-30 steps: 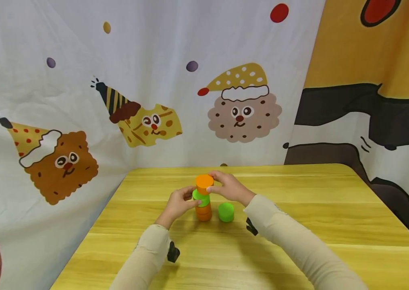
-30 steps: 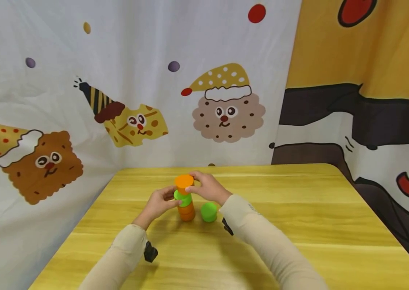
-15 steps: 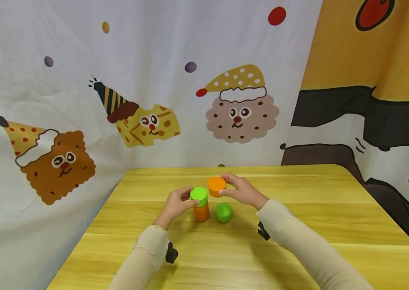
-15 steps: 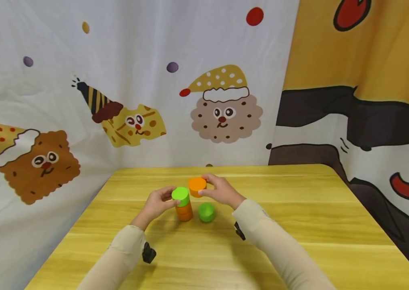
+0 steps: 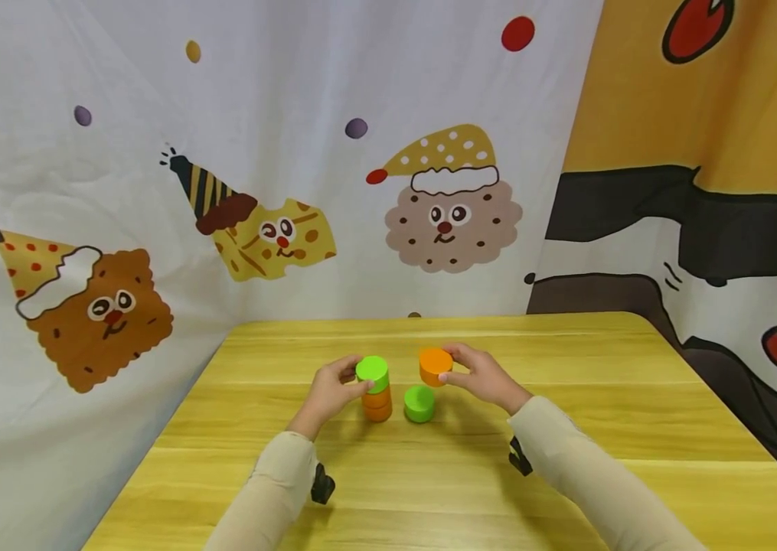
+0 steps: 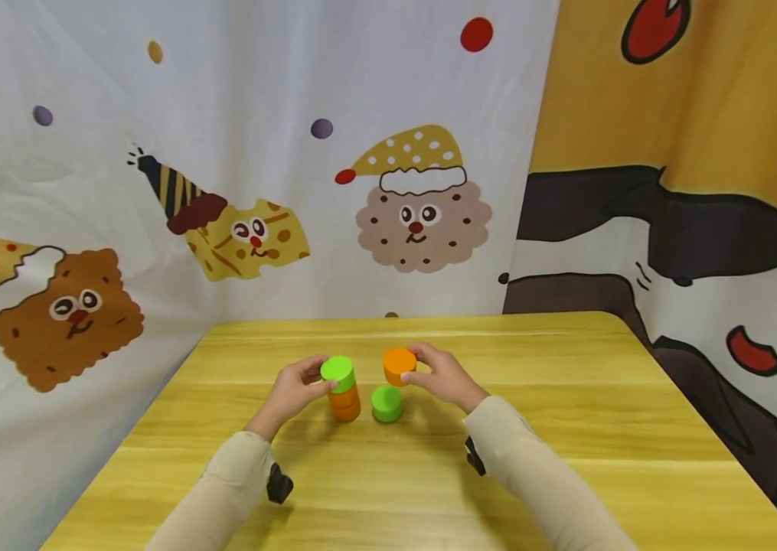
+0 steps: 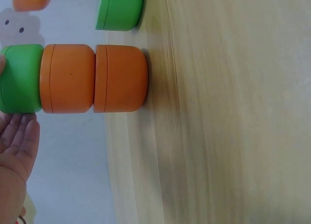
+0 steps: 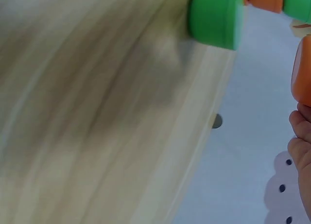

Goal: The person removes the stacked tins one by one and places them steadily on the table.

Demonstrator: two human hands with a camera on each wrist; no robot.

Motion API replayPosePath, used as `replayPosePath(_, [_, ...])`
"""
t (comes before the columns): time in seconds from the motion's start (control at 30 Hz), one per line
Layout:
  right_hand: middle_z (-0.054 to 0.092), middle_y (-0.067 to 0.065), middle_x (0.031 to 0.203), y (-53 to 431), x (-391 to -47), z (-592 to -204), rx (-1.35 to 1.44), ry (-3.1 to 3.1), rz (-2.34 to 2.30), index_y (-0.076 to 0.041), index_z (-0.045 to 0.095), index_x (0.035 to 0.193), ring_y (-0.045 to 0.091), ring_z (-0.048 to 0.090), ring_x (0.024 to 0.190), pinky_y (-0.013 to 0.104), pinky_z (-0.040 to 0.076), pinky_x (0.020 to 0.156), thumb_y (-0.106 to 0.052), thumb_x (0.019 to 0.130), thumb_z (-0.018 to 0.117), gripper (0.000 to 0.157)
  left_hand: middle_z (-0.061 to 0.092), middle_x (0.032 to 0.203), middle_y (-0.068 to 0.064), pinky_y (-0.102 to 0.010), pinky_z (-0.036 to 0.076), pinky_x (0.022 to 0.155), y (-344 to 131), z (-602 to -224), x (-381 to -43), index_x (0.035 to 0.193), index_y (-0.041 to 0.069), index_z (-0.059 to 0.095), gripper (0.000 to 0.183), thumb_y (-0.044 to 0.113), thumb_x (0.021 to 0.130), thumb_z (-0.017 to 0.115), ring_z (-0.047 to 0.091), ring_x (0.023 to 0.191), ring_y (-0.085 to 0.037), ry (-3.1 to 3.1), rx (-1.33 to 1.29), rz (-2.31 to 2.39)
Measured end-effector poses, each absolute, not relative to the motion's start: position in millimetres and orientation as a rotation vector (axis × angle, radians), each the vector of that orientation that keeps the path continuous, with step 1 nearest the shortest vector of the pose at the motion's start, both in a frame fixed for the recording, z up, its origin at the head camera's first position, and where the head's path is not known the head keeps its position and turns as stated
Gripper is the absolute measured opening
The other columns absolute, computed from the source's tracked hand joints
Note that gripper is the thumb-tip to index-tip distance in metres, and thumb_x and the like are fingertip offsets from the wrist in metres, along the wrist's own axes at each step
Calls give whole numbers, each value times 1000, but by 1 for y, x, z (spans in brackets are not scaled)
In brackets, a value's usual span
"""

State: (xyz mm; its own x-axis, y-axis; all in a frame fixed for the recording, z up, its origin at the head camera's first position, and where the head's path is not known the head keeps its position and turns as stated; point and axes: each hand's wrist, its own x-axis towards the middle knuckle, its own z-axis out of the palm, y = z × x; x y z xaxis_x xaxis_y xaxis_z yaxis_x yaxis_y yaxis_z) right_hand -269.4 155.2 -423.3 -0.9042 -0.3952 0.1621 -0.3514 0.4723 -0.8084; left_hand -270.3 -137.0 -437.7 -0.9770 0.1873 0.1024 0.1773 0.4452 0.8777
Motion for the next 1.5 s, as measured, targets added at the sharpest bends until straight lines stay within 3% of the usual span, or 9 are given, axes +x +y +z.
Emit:
replayPosePath(0.77, [49,19,133,170,-257,-463,-350,2575,-1533,-1,47,131,38,40,127,54,32,105,-20,85,68,54,62,115,-8,-40,47,94,-139,-439,-272,126,10,57,53,26,78,75,57,110,-26,2676,353,1632])
replayPosePath(1.5, [55,21,125,171,-257,-488,-322,2590,-1541,5,48,128,39,46,122,48,40,101,-14,82,70,54,64,110,-8,-41,47,94,-136,-438,-268,121,9,60,46,21,79,74,58,106,-25,2684,366,1657])
